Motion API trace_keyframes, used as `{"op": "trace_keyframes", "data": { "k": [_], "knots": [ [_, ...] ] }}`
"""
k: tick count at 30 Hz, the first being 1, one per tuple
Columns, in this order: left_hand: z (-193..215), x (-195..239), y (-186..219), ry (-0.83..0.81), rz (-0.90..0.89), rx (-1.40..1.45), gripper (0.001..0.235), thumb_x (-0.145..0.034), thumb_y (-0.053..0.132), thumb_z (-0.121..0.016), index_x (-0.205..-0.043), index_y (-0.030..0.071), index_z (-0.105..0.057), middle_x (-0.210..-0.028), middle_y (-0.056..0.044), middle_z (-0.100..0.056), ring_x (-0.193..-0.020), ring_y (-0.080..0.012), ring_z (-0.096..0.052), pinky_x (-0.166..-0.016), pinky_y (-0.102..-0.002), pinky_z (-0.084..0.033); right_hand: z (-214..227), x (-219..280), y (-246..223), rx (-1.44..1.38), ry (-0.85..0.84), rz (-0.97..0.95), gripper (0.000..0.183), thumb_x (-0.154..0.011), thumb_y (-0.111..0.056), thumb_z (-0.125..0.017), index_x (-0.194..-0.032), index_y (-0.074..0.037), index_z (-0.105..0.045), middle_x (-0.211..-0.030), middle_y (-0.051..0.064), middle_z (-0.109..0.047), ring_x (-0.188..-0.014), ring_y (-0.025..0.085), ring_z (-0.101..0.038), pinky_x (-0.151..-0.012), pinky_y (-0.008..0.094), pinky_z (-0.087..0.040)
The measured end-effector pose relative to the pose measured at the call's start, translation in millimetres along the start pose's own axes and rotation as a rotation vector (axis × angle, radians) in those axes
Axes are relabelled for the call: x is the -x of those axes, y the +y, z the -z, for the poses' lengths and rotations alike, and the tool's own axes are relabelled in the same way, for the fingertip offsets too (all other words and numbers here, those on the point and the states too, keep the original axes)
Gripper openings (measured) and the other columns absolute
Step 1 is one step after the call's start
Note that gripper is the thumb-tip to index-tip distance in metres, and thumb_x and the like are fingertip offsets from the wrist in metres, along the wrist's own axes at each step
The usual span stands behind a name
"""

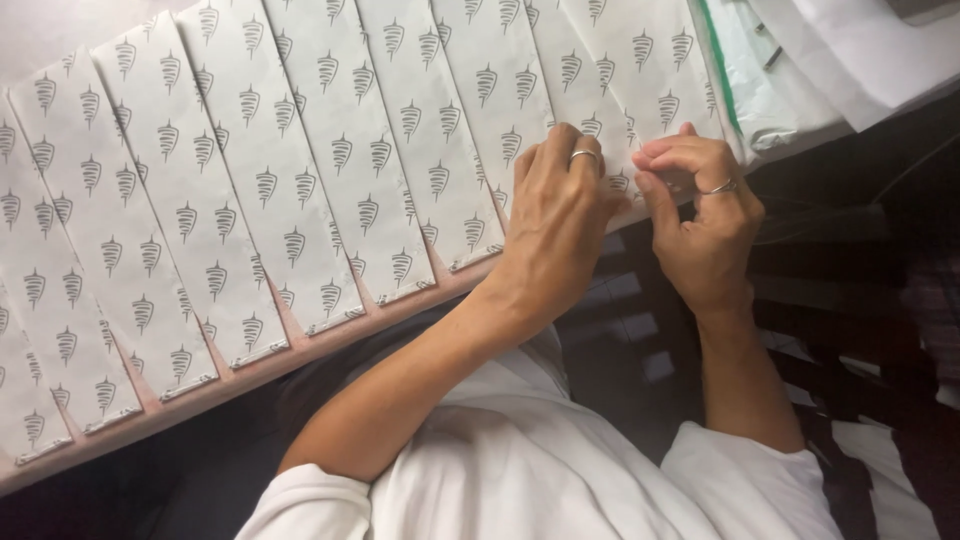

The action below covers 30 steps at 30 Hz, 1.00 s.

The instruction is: Aligning, applying glue to, and folding paper wrappers in a production line setting

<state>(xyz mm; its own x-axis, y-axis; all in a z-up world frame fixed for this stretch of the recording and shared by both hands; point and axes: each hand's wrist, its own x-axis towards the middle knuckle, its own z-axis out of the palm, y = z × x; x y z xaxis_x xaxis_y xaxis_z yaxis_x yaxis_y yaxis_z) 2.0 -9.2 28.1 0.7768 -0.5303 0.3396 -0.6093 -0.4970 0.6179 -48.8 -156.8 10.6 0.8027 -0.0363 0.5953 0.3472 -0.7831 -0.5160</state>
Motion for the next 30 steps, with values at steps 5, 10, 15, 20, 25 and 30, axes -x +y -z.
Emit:
{"op": "trace_keyframes", "data": {
  "k": [5,10,15,20,25,30],
  "knots": [
    [0,2,-14,-0.046,0.01,0.052,0.019,-0.073,-0.015,-0.076,-0.089,-0.01,-0.067,-0.09,-0.017,-0.057,-0.096,-0.0391,-0.071,-0.099,-0.06,-0.05,1,-3,-5,-0.015,-0.004,-0.033,0.013,-0.106,0.001,-0.074,-0.102,0.007,-0.063,-0.103,0.016,-0.07,-0.098,0.033,-0.073,-0.115,0.051,-0.049],
    [3,5,-11,-0.033,-0.002,0.043,0.018,-0.072,-0.02,-0.074,-0.086,-0.01,-0.068,-0.088,-0.015,-0.057,-0.097,-0.037,-0.071,-0.099,-0.056,-0.051,-6,-2,-16,0.101,0.031,-0.053,0.016,-0.105,-0.005,-0.076,-0.107,0.003,-0.063,-0.105,0.014,-0.068,-0.1,0.034,-0.073,-0.114,0.05,-0.048],
    [0,7,-5,-0.022,0.005,0.022,0.02,-0.07,-0.02,-0.075,-0.086,-0.01,-0.069,-0.087,-0.015,-0.057,-0.095,-0.0346,-0.07,-0.099,-0.056,-0.052,-6,3,-14,0.06,0.022,-0.081,0.021,-0.105,-0.009,-0.078,-0.108,0.003,-0.062,-0.107,0.013,-0.067,-0.105,0.033,-0.071,-0.115,0.05,-0.048],
    [-9,9,-5,0.035,-0.053,-0.104,0.024,-0.068,-0.006,-0.086,-0.084,-0.009,-0.07,-0.086,-0.015,-0.058,-0.089,-0.0299,-0.067,-0.097,-0.054,-0.053,-5,3,-11,0.043,0.021,-0.075,0.016,-0.106,-0.003,-0.076,-0.106,0.005,-0.062,-0.106,0.014,-0.068,-0.102,0.033,-0.071,-0.116,0.053,-0.045],
    [-14,20,-6,0.05,-0.124,-0.211,0.037,-0.066,-0.007,-0.088,-0.097,-0.014,-0.07,-0.095,-0.02,-0.06,-0.095,-0.0352,-0.07,-0.096,-0.054,-0.056,-6,1,-13,0.054,0.041,-0.042,0.011,-0.108,0.001,-0.073,-0.104,0.007,-0.064,-0.103,0.016,-0.068,-0.101,0.036,-0.072,-0.112,0.053,-0.049],
    [1,44,-4,0.129,-0.24,0.049,0.028,-0.087,-0.016,-0.067,-0.113,-0.014,-0.059,-0.12,-0.03,-0.054,-0.111,-0.0459,-0.065,-0.107,-0.059,-0.049,-5,-5,-23,0.084,0.063,0.047,0.002,-0.107,0.013,-0.068,-0.106,0.012,-0.066,-0.105,0.023,-0.068,-0.102,0.039,-0.069,-0.109,0.053,-0.055]
  ]
}}
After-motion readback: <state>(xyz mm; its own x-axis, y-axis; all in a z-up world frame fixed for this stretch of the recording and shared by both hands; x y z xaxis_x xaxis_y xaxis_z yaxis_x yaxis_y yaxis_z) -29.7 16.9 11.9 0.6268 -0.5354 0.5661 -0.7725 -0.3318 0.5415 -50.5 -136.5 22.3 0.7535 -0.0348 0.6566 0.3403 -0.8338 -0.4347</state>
